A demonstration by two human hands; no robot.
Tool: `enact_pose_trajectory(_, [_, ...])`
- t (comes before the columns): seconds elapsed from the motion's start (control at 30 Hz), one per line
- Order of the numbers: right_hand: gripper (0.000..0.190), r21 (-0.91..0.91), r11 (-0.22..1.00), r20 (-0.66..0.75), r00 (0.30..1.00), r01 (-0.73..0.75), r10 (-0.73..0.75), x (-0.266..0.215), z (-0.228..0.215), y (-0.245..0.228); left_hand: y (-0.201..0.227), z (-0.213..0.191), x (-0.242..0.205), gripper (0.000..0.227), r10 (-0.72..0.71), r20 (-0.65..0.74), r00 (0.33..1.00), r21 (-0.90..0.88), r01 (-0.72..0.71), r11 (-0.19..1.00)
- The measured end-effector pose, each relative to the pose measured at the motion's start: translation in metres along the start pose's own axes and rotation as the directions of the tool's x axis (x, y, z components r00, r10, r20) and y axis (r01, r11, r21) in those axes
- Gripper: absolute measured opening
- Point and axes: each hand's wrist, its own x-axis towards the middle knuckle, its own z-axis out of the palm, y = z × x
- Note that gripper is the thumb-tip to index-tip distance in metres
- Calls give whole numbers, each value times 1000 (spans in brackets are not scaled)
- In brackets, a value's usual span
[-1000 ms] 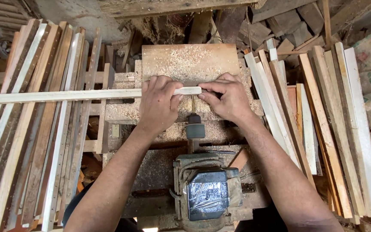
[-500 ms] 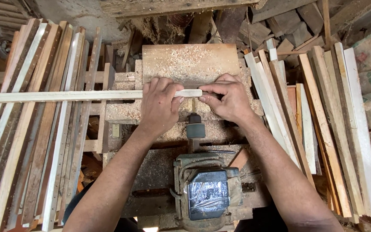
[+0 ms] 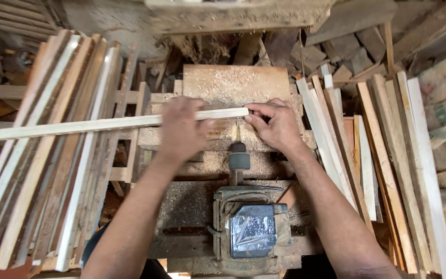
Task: Drilling holes into wooden strips using a stationary drill press
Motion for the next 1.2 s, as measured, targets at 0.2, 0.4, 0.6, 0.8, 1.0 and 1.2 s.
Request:
enact_pose_trajectory(0.2, [33, 58, 979, 86, 978, -195, 190, 11, -9, -29, -44, -49, -15, 41, -127, 85, 988, 175, 111, 978])
enact_pose_trajectory(0.4, [35, 156, 771, 370, 760, -618, 534, 51, -34, -209, -31, -81, -40, 33, -132, -101, 986, 101, 142, 985])
enact_pose_trajectory(0.6, [37, 579, 370, 376, 641, -727, 669, 73, 105, -242, 7, -171, -67, 50, -181, -83, 980, 53, 186, 981])
enact_pose_trajectory(0.8, [30, 647, 482, 196, 740, -591, 644, 126, 154, -266, -64, -189, -180, 38, -459, -166, 873, 207, 486, 849])
enact_pose_trajectory(1.0, [30, 550, 359, 430, 624, -754, 653, 100, 236, -305, -76, -202, -213, 31, -681, -40, 732, 129, 679, 723])
enact_pose_trajectory(1.2, [25, 89, 729, 241, 725, -679, 645, 92, 306, -276, -122, -142, -214, 41, -601, -260, 755, 447, 646, 619])
